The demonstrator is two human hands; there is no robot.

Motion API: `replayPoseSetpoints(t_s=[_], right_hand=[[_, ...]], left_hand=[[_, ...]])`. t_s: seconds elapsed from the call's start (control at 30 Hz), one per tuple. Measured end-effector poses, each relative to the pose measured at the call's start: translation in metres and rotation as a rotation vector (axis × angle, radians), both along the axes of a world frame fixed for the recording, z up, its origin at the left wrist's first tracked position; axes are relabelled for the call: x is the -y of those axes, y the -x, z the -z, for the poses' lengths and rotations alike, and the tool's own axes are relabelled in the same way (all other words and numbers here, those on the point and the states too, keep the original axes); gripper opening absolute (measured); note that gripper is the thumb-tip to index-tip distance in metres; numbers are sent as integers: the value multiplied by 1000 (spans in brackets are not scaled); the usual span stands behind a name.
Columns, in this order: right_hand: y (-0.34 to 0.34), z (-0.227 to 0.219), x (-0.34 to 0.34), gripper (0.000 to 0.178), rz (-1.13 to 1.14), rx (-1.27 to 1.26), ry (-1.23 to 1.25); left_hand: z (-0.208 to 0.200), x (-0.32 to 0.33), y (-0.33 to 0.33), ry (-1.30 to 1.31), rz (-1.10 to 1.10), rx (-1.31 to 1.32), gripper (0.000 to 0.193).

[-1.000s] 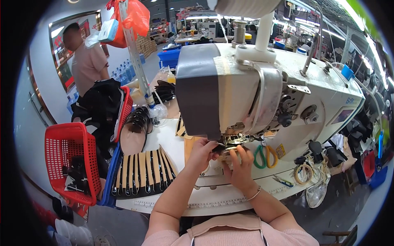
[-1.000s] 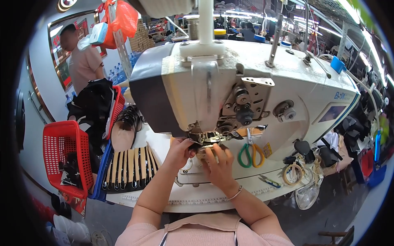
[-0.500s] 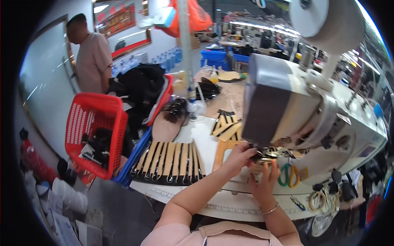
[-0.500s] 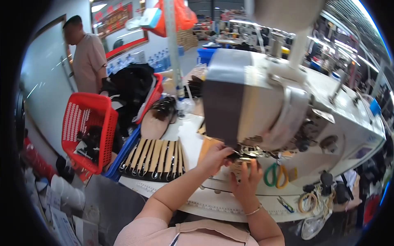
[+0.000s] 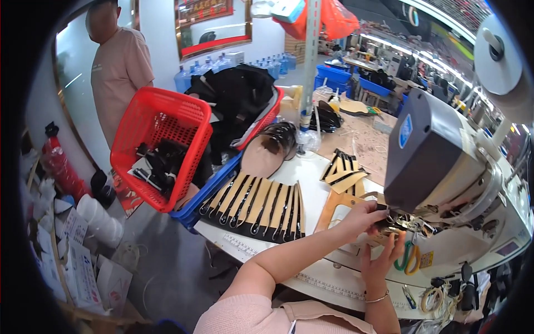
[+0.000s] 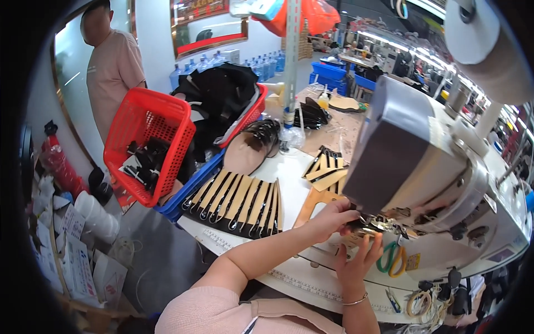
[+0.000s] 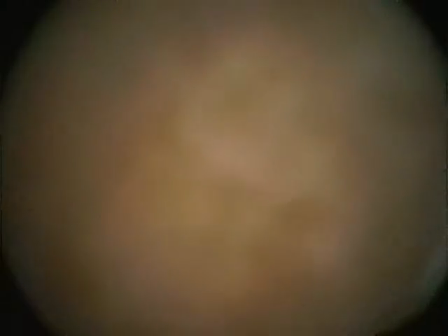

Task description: Using an industrial sewing machine to stitch together black and yellow striped shoe upper components.

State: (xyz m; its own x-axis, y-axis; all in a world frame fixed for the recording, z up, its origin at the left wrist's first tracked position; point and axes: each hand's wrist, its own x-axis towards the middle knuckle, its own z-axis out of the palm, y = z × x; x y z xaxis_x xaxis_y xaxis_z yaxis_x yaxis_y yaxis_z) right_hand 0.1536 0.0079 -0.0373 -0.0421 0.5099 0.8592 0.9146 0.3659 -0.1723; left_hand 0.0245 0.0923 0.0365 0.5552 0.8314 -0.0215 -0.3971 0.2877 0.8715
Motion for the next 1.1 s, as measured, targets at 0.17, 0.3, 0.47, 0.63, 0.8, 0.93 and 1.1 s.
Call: replayPoseSetpoints(t_s=[0.17, 0.3, 0.47, 0.63, 0.8, 0.93, 1.1], right_hand=[[-4, 2, 2, 67, 5, 25, 25], [-1, 1, 1, 67, -19, 17, 32], [2, 0, 1, 68, -30, -1, 29], [-4, 3, 3, 69, 26, -2, 31], [-3, -9, 3, 61, -20, 43, 24], [-9, -36, 11, 51, -26, 61, 38], [-15, -58, 17, 46, -38, 14, 22]], left_hand=[[-3, -29, 22, -395, -431, -249, 22], [-11, -39, 54, -766, -777, -552, 36], [10, -42, 46, -924, -481, -1170, 67], [1, -36, 35, -934, -442, -1196, 45], [0, -32, 34, -123, 77, -383, 35], [10, -32, 20, 83, 71, -133, 35], [-6, -15, 8, -105, -16, -131, 13]])
